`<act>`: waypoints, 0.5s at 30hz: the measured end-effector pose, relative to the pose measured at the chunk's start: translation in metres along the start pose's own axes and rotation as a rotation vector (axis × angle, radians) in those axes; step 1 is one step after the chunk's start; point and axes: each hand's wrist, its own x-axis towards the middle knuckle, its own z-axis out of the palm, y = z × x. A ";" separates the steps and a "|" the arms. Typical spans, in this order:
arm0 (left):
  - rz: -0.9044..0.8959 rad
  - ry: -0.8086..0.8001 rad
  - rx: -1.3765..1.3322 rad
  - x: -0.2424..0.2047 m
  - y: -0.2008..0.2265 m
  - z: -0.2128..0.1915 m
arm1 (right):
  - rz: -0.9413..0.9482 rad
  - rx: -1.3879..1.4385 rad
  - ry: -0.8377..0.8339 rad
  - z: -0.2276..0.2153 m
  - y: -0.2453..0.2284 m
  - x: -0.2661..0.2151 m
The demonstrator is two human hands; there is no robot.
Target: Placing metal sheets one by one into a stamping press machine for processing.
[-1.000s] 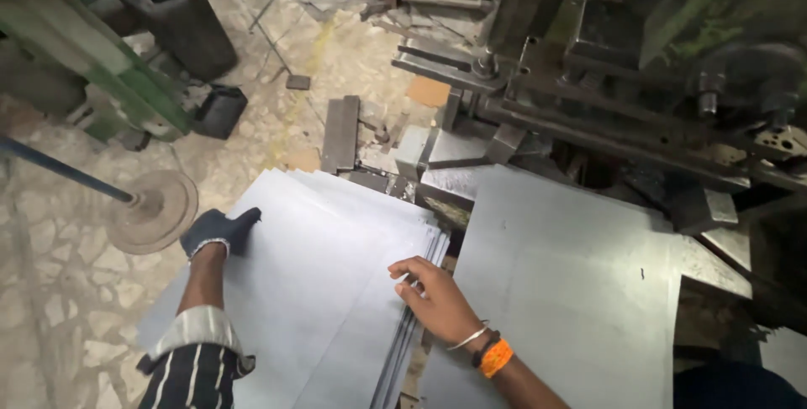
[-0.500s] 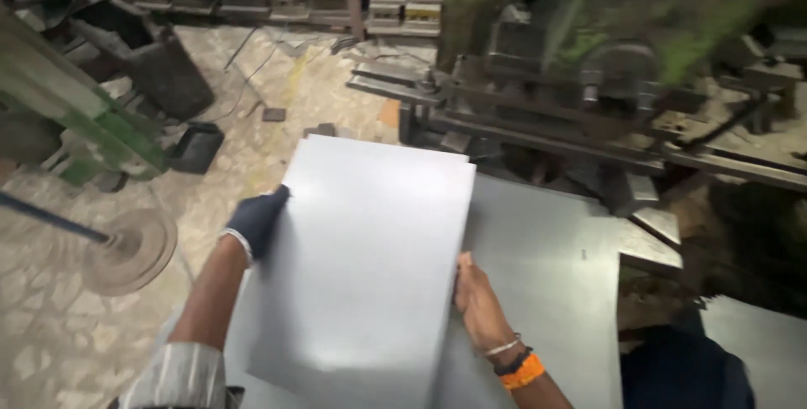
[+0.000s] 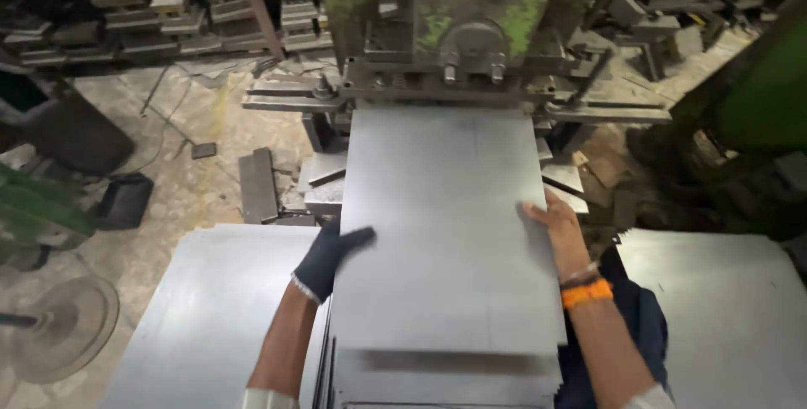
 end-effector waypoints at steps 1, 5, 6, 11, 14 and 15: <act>-0.008 -0.008 0.007 0.016 0.000 0.004 | 0.006 0.003 0.011 -0.013 0.019 0.025; 0.103 0.057 -0.081 0.067 0.014 0.017 | 0.064 0.015 -0.030 -0.033 0.040 0.103; 0.120 0.110 0.020 0.075 0.021 0.018 | 0.075 0.052 -0.057 -0.032 0.035 0.113; 0.115 0.186 0.295 0.121 0.052 0.029 | -0.063 -0.041 0.072 -0.010 0.022 0.153; 0.091 0.223 0.352 0.131 0.061 0.031 | -0.041 0.103 0.053 0.003 -0.002 0.142; 0.073 0.244 0.376 0.129 0.065 0.033 | -0.037 0.164 0.035 0.008 -0.015 0.130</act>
